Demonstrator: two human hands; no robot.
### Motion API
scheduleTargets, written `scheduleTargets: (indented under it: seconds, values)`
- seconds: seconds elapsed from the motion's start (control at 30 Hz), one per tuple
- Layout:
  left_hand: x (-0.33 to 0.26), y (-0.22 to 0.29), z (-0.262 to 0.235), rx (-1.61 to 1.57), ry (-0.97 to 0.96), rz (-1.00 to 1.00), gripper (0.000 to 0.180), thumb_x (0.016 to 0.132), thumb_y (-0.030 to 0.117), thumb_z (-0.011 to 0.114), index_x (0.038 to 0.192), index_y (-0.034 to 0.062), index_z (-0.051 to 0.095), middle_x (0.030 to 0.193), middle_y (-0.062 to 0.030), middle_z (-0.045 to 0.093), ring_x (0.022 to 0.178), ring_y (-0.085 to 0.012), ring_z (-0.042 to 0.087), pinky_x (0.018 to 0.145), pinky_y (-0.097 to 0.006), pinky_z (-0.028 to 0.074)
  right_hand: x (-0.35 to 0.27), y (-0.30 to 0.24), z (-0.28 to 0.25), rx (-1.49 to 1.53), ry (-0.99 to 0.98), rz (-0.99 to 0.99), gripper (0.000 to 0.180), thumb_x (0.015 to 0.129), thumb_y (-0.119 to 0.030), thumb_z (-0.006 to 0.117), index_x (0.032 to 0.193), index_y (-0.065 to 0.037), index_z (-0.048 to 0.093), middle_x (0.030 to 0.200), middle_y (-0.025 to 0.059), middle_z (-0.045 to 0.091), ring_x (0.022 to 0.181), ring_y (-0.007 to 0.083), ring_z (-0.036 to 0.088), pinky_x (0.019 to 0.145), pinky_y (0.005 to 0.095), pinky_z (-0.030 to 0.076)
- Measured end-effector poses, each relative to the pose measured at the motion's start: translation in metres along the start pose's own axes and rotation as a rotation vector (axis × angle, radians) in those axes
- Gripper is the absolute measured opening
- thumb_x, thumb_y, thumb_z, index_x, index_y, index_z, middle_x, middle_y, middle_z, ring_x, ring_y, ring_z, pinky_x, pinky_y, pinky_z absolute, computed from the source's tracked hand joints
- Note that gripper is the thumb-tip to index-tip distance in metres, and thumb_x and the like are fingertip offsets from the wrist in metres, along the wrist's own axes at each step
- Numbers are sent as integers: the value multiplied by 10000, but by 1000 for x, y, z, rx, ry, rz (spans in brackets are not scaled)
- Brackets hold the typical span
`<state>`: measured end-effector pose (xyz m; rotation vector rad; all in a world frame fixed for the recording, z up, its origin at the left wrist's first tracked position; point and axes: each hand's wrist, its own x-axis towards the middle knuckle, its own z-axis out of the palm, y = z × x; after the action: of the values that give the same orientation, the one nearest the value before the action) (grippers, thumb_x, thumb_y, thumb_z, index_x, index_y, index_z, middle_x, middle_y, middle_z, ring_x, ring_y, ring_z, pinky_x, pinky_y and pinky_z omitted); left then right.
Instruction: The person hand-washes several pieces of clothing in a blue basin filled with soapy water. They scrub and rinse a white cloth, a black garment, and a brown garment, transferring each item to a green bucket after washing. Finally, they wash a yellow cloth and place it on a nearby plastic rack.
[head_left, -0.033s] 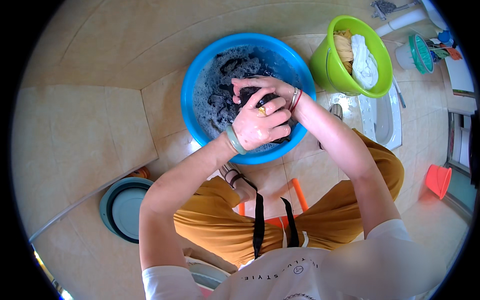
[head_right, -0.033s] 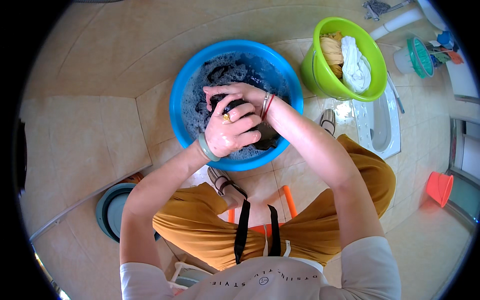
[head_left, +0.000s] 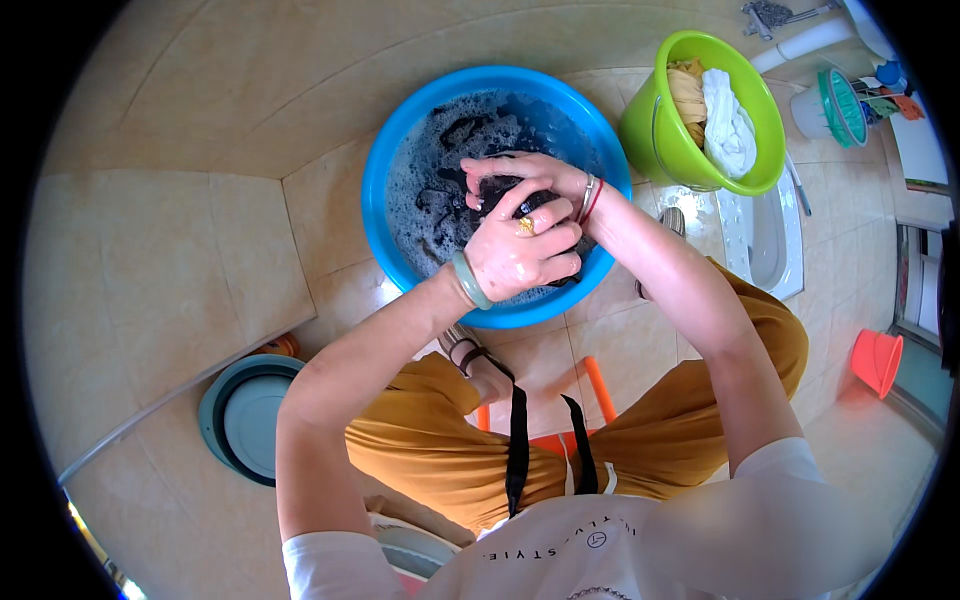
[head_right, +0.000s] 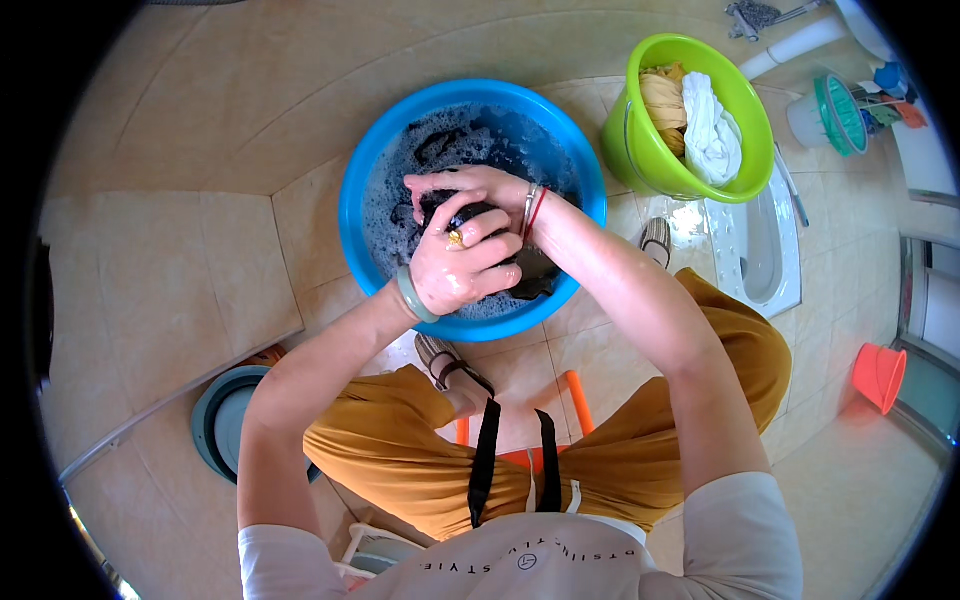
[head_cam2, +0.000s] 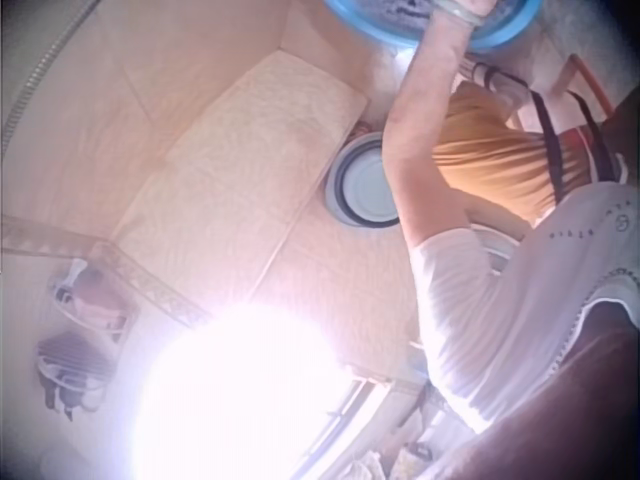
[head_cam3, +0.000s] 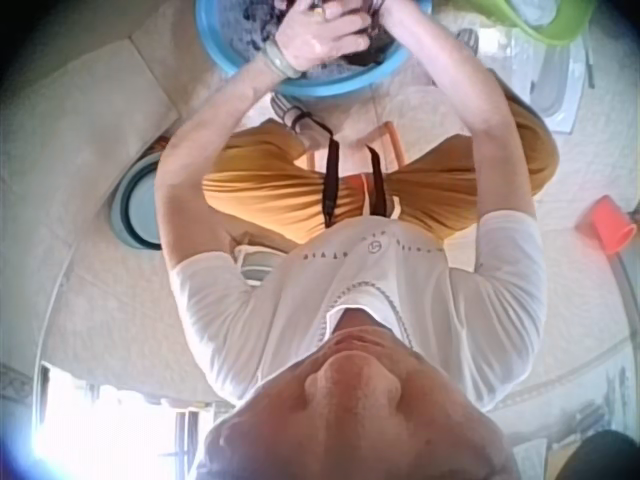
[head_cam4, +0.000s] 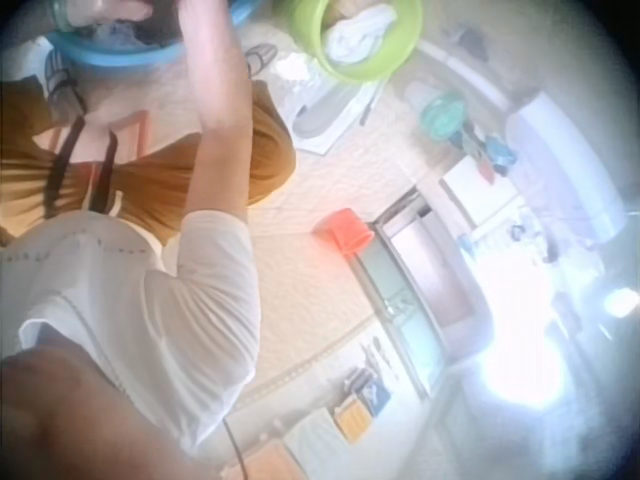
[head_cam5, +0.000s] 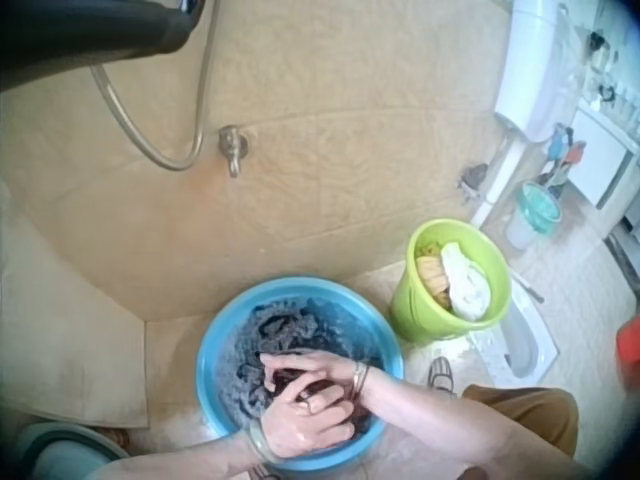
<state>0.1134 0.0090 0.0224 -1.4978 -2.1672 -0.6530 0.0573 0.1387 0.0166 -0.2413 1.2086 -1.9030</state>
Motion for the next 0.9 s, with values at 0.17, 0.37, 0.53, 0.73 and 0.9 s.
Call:
scheduleTargets:
  seconds: [0.17, 0.37, 0.53, 0.73, 0.9]
  values:
    - [-2, 1, 4, 50, -55, 146, 98, 574, 235, 573, 642, 180, 528, 825, 6, 496, 985, -183, 538, 994, -430, 407, 24, 9, -14, -268, -37, 154, 386, 900, -403, 594, 766, -46, 656, 784, 34, 635, 776, 112, 567, 777, 257, 450]
    - [-10, -1, 12, 83, -210, 248, 108, 619, 248, 564, 691, 167, 561, 850, -32, 493, 1052, -227, 518, 1027, -455, 369, 33, 19, -15, -452, -2, 171, 364, 891, -362, 575, 756, -34, 658, 744, 38, 645, 726, 134, 584, 733, 286, 467]
    - [-18, -2, 24, 197, -264, 334, 126, 655, 260, 567, 733, 164, 590, 910, -40, 519, 1095, -232, 506, 1033, -448, 347, 37, 24, -13, -551, -5, 133, 326, 867, -321, 580, 763, -23, 660, 747, 42, 657, 712, 142, 585, 723, 291, 470]
    - [-28, -4, 43, 410, -375, 397, 161, 684, 245, 563, 808, 158, 617, 978, -24, 533, 1089, -202, 504, 1005, -397, 360, 42, 26, -9, -851, 96, 164, 287, 778, -312, 562, 693, -65, 682, 703, 124, 647, 697, 256, 616, 702, 348, 477]
    - [-53, -13, 65, 497, -439, 395, 160, 713, 233, 566, 850, 171, 620, 1032, -18, 539, 1100, -194, 502, 991, -359, 369, 53, 30, -6, -993, 178, 166, 303, 761, -335, 550, 698, -88, 714, 706, 167, 644, 738, 328, 632, 715, 385, 478]
